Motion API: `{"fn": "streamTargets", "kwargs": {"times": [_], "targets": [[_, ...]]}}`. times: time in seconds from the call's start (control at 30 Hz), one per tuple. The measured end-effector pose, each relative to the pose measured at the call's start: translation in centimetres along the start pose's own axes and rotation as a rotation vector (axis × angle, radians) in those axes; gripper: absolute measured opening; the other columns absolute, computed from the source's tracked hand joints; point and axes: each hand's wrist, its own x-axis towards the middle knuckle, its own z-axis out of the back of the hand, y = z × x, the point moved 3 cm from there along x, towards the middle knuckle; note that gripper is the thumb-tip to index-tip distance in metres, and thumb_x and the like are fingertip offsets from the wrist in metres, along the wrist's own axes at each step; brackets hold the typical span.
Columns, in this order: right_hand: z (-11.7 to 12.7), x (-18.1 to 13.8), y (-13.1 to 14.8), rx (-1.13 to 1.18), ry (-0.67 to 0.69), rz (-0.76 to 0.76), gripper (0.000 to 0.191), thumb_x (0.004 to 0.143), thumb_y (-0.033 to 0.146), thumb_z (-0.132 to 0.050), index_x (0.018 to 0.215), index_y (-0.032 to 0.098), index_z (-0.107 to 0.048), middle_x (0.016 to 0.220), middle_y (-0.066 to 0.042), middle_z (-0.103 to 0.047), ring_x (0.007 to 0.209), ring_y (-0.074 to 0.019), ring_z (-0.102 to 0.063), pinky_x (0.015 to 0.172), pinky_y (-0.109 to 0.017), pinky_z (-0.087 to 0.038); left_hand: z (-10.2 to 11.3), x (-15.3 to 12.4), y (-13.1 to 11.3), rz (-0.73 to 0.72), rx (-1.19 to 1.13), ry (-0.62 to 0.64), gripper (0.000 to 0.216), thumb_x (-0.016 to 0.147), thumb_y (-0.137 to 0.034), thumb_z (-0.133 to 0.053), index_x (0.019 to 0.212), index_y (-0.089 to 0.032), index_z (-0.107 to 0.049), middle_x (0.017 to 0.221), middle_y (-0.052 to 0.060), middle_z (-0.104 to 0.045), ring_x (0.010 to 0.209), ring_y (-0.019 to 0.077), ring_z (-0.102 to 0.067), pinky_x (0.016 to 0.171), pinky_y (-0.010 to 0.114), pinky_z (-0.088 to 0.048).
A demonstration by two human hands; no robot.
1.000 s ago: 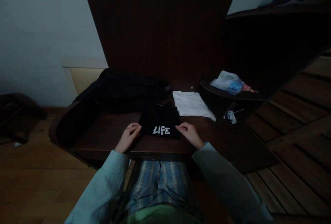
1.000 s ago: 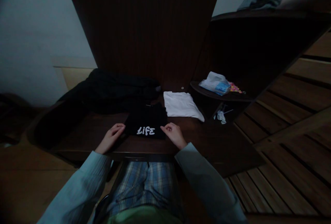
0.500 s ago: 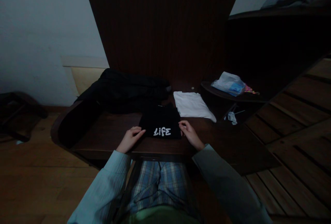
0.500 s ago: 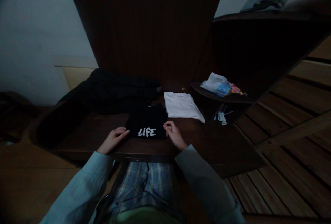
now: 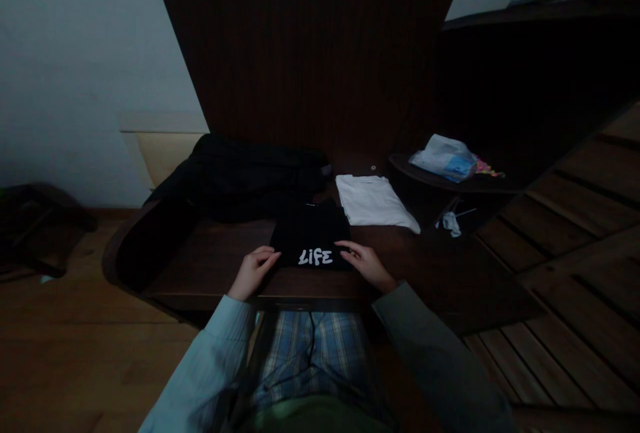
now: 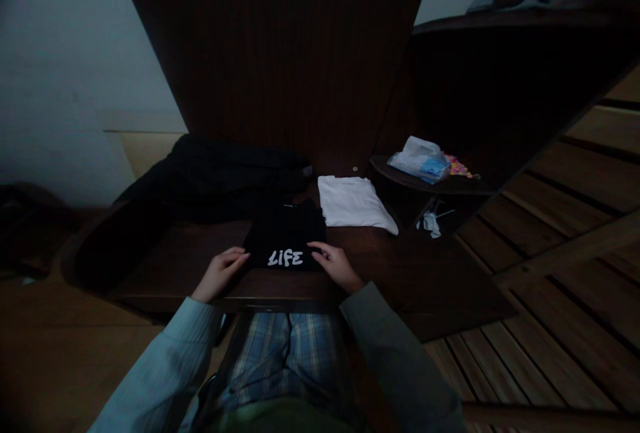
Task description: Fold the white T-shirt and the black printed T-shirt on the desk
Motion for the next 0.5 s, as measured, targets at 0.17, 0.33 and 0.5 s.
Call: {"fn": "streamTargets", "kwargs": {"times": [0.17, 0.33, 0.5], "targets": [[-0.1, 0.1, -0.3, 0.005, 0.000, 0.007, 0.033, 0.074, 0.036, -0.050, 0.097, 0.019, -0.066, 0.073, -0.002, -0.066, 0.059, -0.0138, -0.052, 0.061, -0.027, -0.043, -0.1, 0.1, -0.1, 0.058, -0.041, 0.027, 0.037, 0.075, -0.047, -0.043, 0.068, -0.016, -0.062, 0.075, 0.005, -0.063, 0.075, 0.0173, -0.057, 0.072, 0.026, -0.044], [0.0, 0.0, -0.1, 0.018, -0.037, 0.055, 0.030, 0.074, 0.035, -0.048, 0.094, 0.021, -0.066, 0.090, -0.004, -0.067, 0.080, -0.0185, -0.058, 0.074, -0.031, -0.044, -1.2, -0.1, -0.8, 0.135, 0.094, -0.063, 0.034, 0.076, -0.042, -0.040, 0.058, -0.016, -0.053, 0.057, -0.001, -0.053, 0.059, 0.0123, -0.051, 0.057, 0.020, -0.038], [0.4, -0.2, -0.5, -0.046, -0.112, -0.007, 0.032, 0.074, 0.036, -0.048, 0.098, 0.021, -0.063, 0.057, 0.003, -0.051, 0.053, -0.0119, -0.045, 0.053, -0.023, -0.037, -2.0, -0.5, -1.6, 0.309, 0.358, -0.211, 0.031, 0.074, -0.043, -0.046, 0.056, -0.019, -0.055, 0.050, -0.002, -0.053, 0.050, 0.0123, -0.050, 0.048, 0.021, -0.030]]}}
